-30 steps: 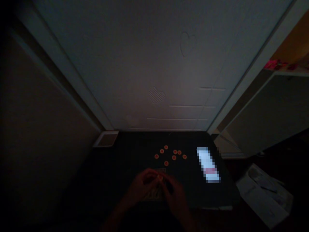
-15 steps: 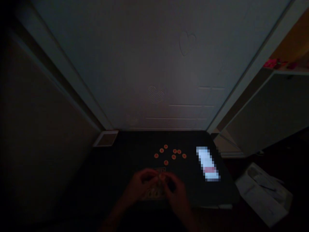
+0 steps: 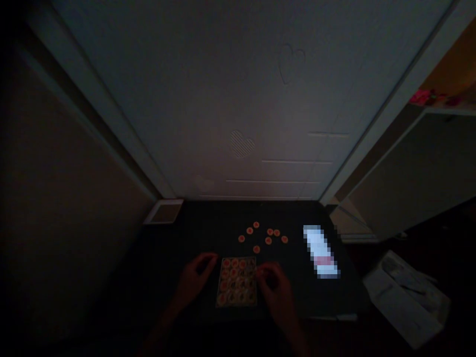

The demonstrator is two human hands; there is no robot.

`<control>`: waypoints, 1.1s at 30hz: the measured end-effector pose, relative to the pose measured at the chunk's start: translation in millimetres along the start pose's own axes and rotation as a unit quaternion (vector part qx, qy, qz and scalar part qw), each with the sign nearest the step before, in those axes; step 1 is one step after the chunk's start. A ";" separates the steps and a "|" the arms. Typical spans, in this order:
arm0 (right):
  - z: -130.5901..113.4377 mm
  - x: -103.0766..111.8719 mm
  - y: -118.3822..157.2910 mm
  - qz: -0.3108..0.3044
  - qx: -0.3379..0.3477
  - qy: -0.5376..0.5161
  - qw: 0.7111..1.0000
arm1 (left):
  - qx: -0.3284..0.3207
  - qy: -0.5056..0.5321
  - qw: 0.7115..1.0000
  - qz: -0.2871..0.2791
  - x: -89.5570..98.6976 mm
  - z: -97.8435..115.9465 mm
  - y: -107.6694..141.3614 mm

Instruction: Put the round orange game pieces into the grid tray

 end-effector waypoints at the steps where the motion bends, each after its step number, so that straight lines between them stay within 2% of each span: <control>1: 1.3 -0.6 -0.3 -0.002 -0.003 0.001 1.000 | -0.011 -0.010 1.000 -0.003 -1.4 -1.3 1.3; 7: 1.5 -3.4 -2.4 -0.005 -0.004 0.013 1.000 | -0.097 -0.037 0.994 -0.031 -15.7 6.8 8.9; 12: 3.9 -3.2 -3.5 0.007 -0.014 0.009 1.000 | -0.105 -0.056 0.992 -0.040 -19.2 3.0 8.8; 18: 15.3 -5.4 -4.0 -0.006 -0.044 0.000 0.999 | -0.121 -0.073 0.989 -0.048 -20.1 2.0 9.5; 21: 21.3 -6.5 -4.6 -0.015 -0.058 0.003 0.998 | -0.143 -0.088 0.985 -0.043 -23.5 14.5 12.4; 26: 19.8 -7.9 -3.8 -0.019 -0.061 -0.005 0.998 | -0.217 -0.123 0.963 -0.097 -45.2 46.9 18.7; 33: 17.7 -6.2 1.0 -0.033 -0.063 -0.020 0.997 | -0.215 -0.163 0.953 -0.137 -58.4 44.4 16.0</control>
Point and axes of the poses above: each hand's wrist, its own y-axis away from the middle knuckle, its own x-axis out of the back of the hand, z = x × y, the point moved 9 cm from there along -y, towards the middle knuckle, and after that the axes turned 1 degree about -x, right-handed, at the moved point
